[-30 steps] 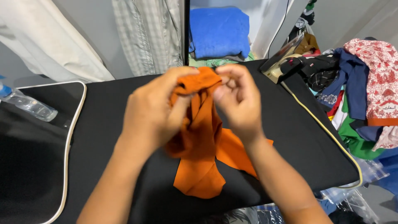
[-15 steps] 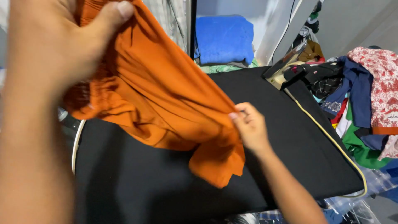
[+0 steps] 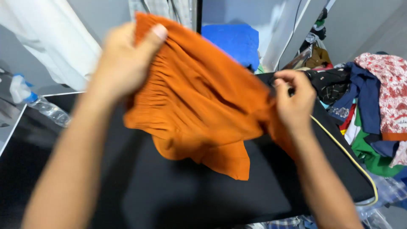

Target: The person irons an orange garment on a black ironing board. They smooth the fabric with their hands, spray it with water from a spray bottle, and use an electric iron to press the material. The person repeatedly adjusts the garment and moves the iron across its surface to remove wrinkles.

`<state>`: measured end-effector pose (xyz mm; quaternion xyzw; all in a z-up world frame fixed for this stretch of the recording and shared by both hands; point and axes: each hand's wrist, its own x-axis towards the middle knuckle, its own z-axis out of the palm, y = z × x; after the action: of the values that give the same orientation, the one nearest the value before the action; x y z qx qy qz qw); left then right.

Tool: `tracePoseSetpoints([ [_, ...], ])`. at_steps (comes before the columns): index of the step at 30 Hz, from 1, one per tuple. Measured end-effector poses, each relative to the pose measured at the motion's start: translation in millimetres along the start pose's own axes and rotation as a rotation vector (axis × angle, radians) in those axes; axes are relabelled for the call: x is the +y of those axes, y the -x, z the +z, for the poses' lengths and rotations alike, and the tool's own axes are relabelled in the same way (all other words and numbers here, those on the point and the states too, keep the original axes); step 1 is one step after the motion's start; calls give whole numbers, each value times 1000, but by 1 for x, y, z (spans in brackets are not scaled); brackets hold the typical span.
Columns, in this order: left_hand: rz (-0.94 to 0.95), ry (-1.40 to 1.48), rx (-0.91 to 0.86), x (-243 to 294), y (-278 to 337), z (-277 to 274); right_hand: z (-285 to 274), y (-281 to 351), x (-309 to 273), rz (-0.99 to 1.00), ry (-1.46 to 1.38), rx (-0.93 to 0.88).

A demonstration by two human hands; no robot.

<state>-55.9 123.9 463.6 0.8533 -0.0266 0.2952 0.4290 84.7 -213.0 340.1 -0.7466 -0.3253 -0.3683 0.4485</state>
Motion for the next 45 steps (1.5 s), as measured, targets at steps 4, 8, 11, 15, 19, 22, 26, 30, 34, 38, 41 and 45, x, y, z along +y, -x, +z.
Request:
tracePoseSetpoints([
  [4,-389,-28,-35,29,12,58,26,30,-86,117,-392,-117],
  [8,-320,309,-134,26,26,96,52,29,-103,-152,-227,-311],
  [11,-155,457,-144,11,35,117,62,26,-90,-216,-180,-175],
  [15,-91,487,-167,0,35,111,58,29,-48,-159,-394,-189],
  [19,186,133,-12,-15,16,79,20,3,-25,-89,-376,-164],
  [22,387,-174,-82,2,4,46,-7,-30,-38,34,-461,-246],
  [26,583,-177,-231,44,3,40,-20,-74,-82,-176,-419,-306],
  [30,614,57,-283,91,15,57,-15,-100,-118,-128,-719,-431],
  [34,574,-284,-104,93,1,60,-7,-114,-114,-316,-707,-422],
  [38,860,-183,-69,88,-21,46,-3,-105,-110,-378,-642,-309],
  [41,858,-248,-56,86,-27,38,2,-93,-121,-327,-681,-285],
  [45,813,-275,13,79,-29,45,6,-75,-137,-336,-489,26],
])
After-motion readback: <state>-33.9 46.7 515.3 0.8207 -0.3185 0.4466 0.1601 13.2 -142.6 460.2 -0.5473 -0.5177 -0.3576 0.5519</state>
